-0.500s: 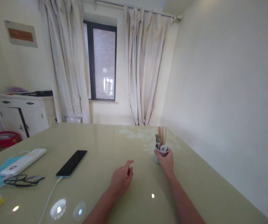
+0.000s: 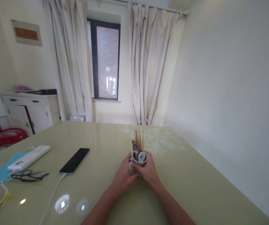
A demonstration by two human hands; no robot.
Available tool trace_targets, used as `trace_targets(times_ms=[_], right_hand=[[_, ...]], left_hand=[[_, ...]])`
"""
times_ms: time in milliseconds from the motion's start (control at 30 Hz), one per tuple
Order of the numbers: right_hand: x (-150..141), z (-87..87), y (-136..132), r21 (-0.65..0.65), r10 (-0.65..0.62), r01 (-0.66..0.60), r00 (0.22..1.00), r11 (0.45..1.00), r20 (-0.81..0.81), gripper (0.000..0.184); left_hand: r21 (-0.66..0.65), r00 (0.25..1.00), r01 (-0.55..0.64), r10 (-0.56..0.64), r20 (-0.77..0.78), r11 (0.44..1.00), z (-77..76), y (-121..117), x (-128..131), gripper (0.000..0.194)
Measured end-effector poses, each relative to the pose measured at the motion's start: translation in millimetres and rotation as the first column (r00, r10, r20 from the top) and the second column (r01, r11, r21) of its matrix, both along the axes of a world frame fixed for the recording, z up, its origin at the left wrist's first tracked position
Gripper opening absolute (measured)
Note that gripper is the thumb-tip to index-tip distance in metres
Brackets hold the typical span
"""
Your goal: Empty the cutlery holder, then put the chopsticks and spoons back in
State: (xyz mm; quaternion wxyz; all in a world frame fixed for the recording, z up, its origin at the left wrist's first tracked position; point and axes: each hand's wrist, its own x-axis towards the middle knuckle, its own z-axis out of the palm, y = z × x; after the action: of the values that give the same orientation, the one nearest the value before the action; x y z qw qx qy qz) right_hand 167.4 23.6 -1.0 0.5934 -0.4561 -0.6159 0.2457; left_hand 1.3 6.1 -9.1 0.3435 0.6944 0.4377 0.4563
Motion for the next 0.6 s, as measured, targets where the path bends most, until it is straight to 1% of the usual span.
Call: trace_targets(times_ms=[67, 133, 200, 233, 267, 300, 400, 433, 467, 533, 600], right_hand=[[-4.5, 0.7, -4.6, -0.006, 0.042, -0.042, 0.999, 0.999, 0.016, 0.08], [-5.5, 2.5, -8.3, -0.012, 0.058, -0.057, 0.997, 0.998, 0.046, 0.084], [-3.8, 5.5, -11.3, -0.016, 0.079, -0.078, 0.994, 0.997, 0.074, 0.083], [-2.5, 7.4, -12.7, -0.013, 0.095, -0.094, 0.992, 0.996, 0.087, 0.081], [-1.2, 9.5, -13.9, -0.008, 0.112, -0.112, 0.988, 0.994, 0.102, 0.078], [-0.1, 11.5, -14.9, 0.002, 0.128, -0.129, 0.985, 0.992, 0.119, 0.074], [1.0, 16.6, -16.8, 0.045, 0.141, -0.151, 0.976, 0.988, 0.165, 0.068], [0.5, 17.7, -17.1, 0.059, 0.144, -0.157, 0.973, 0.986, 0.178, 0.067], [-0.4, 18.5, -17.4, 0.072, 0.152, -0.168, 0.97, 0.983, 0.192, 0.066], [-3.1, 19.4, -17.9, 0.098, 0.177, -0.203, 0.958, 0.974, 0.226, 0.065], [-6.0, 19.5, -19.0, 0.122, 0.192, -0.229, 0.947, 0.966, 0.259, 0.066]], left_hand=[[0.02, 0.997, 0.043, -0.044, 0.058, 0.999, 7.7, -1.7, -0.3, 0.089], [0.017, 0.99, 0.099, -0.1, 0.098, 0.995, 17.0, -5.0, -1.3, 0.074], [-0.012, 0.982, 0.154, -0.152, 0.108, 0.988, 24.4, -7.9, -3.5, 0.059], [-0.032, 0.979, 0.177, -0.173, 0.108, 0.984, 26.5, -8.4, -5.5, 0.055], [-0.053, 0.975, 0.201, -0.194, 0.109, 0.978, 27.4, -7.9, -8.2, 0.054], [-0.08, 0.969, 0.23, -0.221, 0.112, 0.97, 27.3, -6.3, -11.6, 0.059], [-0.158, 0.936, 0.332, -0.304, 0.178, 0.93, 24.9, 5.1, -26.3, 0.091], [-0.169, 0.925, 0.345, -0.305, 0.225, 0.923, 25.7, 10.3, -31.9, 0.099], [-0.174, 0.918, 0.335, -0.28, 0.281, 0.926, 28.4, 15.6, -37.3, 0.103], [-0.177, 0.908, 0.271, -0.191, 0.372, 0.946, 40.8, 25.3, -45.2, 0.099], [-0.181, 0.914, 0.204, -0.121, 0.388, 0.962, 61.2, 32.6, -47.5, 0.089]])
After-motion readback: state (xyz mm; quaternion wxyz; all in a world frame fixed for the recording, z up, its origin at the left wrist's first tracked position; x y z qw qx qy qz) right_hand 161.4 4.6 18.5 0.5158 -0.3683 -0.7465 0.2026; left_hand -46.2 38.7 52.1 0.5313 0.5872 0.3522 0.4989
